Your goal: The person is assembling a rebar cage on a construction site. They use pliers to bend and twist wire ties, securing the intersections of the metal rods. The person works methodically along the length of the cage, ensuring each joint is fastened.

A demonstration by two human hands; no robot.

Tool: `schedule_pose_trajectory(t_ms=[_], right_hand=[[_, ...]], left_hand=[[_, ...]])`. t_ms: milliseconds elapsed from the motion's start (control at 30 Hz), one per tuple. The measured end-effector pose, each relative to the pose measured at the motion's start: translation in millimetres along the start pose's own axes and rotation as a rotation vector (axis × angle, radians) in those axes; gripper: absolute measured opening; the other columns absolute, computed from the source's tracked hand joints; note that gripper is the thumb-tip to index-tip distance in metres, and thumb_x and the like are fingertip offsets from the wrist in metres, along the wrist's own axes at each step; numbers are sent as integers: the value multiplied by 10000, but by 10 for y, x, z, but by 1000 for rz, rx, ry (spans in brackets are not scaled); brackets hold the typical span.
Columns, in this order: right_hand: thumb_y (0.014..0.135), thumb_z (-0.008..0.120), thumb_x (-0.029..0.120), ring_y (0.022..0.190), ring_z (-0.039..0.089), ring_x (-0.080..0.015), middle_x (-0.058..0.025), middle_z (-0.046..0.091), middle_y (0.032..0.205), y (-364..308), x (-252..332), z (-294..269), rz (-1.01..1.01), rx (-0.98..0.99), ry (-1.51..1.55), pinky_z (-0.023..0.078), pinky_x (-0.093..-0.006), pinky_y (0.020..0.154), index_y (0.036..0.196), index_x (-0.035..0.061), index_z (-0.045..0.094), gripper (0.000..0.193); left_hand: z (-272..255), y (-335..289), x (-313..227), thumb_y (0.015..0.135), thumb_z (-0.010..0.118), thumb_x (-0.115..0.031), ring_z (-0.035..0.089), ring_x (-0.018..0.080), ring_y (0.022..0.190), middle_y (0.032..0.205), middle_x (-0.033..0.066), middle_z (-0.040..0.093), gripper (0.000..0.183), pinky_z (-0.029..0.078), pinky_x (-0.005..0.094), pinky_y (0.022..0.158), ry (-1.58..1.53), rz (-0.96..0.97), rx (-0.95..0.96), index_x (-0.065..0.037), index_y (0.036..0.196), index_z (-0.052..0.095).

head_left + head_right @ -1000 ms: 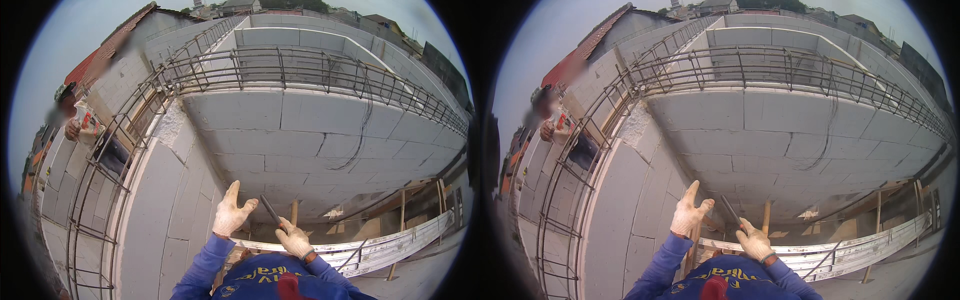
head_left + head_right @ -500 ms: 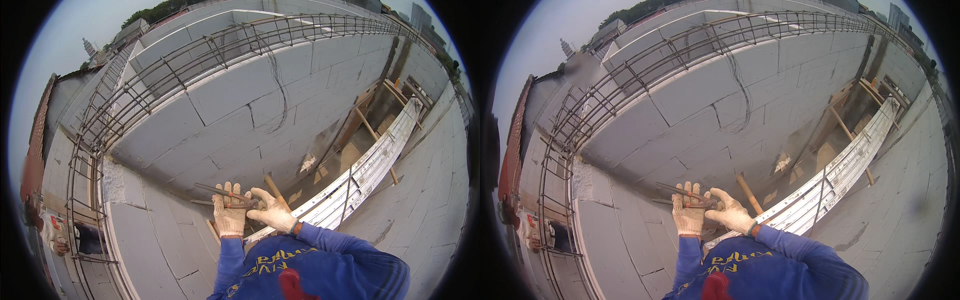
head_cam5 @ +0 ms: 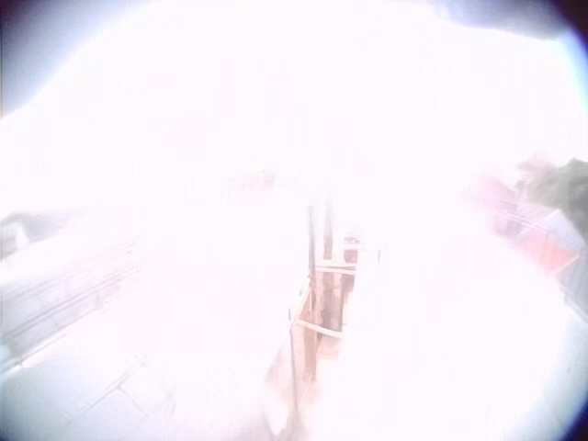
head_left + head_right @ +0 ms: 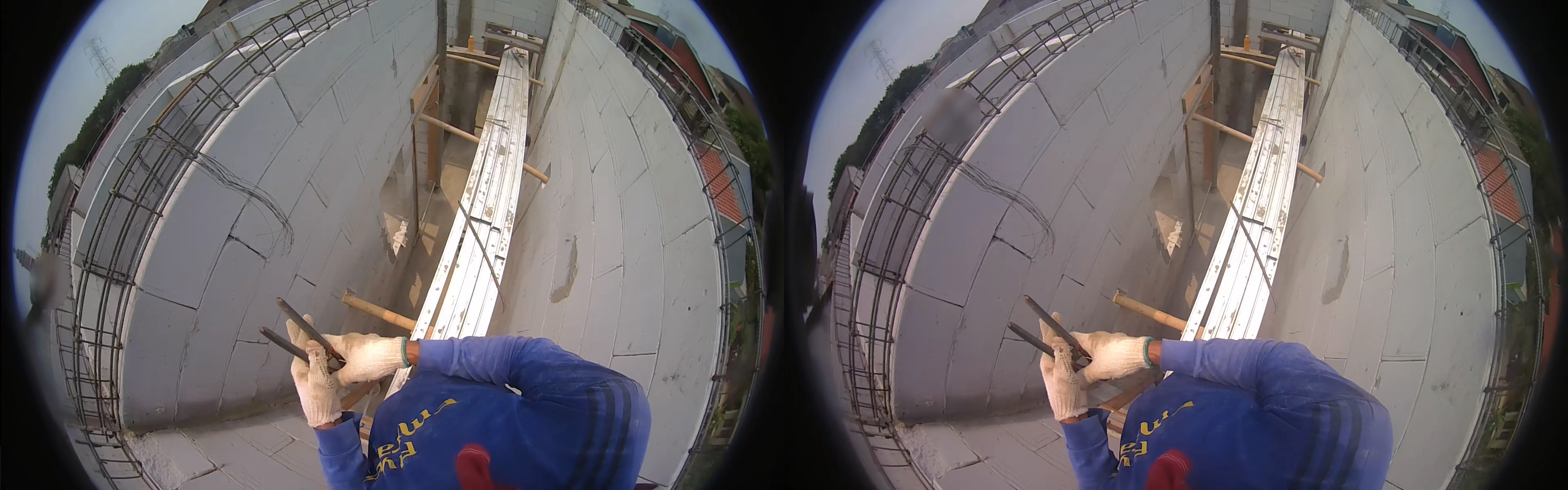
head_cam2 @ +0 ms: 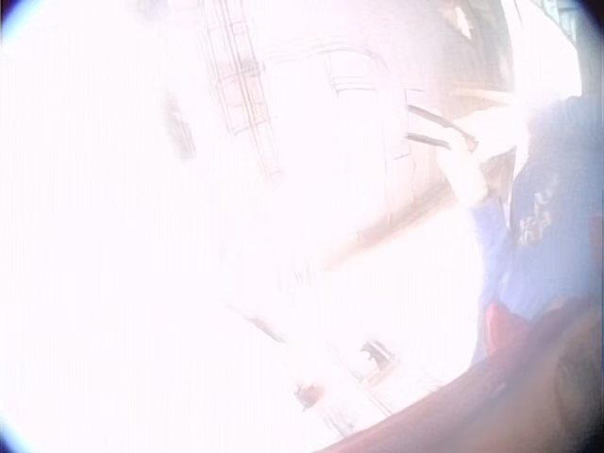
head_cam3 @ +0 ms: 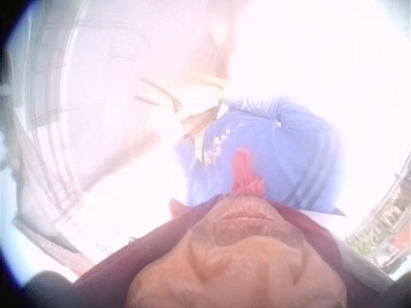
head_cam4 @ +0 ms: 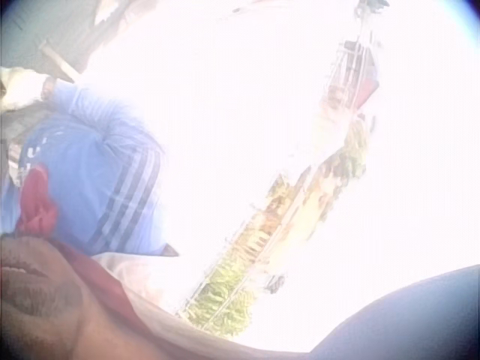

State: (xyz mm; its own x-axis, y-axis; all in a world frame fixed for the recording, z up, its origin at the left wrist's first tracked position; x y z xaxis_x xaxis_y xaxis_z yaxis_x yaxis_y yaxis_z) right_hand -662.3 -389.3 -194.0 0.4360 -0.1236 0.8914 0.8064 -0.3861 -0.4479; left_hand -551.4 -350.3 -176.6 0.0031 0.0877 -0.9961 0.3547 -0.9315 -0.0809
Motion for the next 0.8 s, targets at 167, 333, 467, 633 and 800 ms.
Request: schedule_pose_trajectory(t_ms=[167,333,467,633,800], right_hand=[[951,838,365,774,651,-70,10,688,897,-38,-567,-211,-178,3,410,541,-266,683,1151,35,709,406],[994,827,307,779,628,-79,17,653,944,-273,-1260,-539,-24,-215,403,539,-284,707,1247,64,715,368],[1036,744,431,928,687,-173,-24,709,989,-603,-889,-893,-12,-372,-22,537,-356,838,1348,143,700,427],[1069,684,512,861,661,-148,-5,659,948,-341,-784,-1134,-6,-379,-16,554,-338,788,1429,185,665,487],[1067,671,503,843,642,-107,-16,643,976,-215,-2,-1337,-15,-320,49,557,-306,765,1431,158,714,504]], left_hand=[[-369,580,-340,1069,720,-367,504,355,1552,1694,254,469,854,476,444,1203,291,156,77,-4,1727,315],[-861,1976,-1105,1096,634,-554,392,390,1619,1749,229,398,907,394,499,1273,40,178,-186,-15,1738,288],[-752,2845,-1672,1044,666,-644,331,414,1643,1796,212,301,1027,323,550,1302,17,151,-152,-14,1746,261],[-680,3567,-2061,1100,705,-364,732,205,987,1114,79,735,498,622,454,911,-351,308,-251,-89,1499,591],[-1280,3198,-2404,1163,587,-171,695,165,776,905,23,672,222,652,392,727,-694,427,-134,-93,1356,663]])
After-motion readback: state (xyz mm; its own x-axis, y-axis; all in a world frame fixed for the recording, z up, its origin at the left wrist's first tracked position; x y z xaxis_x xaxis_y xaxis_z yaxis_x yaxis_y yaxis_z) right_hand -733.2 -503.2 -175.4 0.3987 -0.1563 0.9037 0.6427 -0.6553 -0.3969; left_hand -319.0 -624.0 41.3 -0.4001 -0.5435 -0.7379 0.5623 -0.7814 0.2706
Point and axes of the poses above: each hand's wrist, its own y-axis towards the middle knuckle, its own z-axis out of the palm, x = y × z, the point moved 9 cm from there along y, towards the middle knuckle
